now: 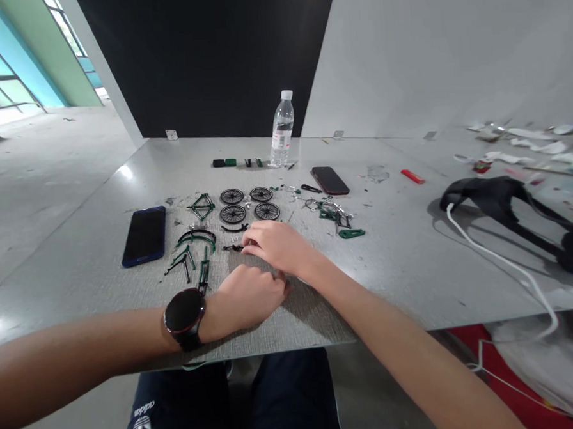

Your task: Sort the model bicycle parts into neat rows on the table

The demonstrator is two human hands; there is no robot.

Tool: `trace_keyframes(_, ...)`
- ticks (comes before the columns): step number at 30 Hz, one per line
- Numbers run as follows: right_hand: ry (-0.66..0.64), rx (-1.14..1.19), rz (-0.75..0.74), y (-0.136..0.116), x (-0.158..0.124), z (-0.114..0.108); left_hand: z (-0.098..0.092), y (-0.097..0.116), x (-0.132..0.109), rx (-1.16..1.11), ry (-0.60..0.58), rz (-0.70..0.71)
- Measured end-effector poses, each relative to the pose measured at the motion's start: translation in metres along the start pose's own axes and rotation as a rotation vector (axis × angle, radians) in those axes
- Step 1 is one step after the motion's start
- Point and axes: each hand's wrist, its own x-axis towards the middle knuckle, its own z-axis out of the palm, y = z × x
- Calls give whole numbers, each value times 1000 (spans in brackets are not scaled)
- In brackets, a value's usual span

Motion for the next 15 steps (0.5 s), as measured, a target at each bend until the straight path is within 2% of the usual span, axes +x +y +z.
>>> trace_keyframes(15, -6, -5, -2, -1, -1, -1, -1, 1, 1, 9, 0, -2)
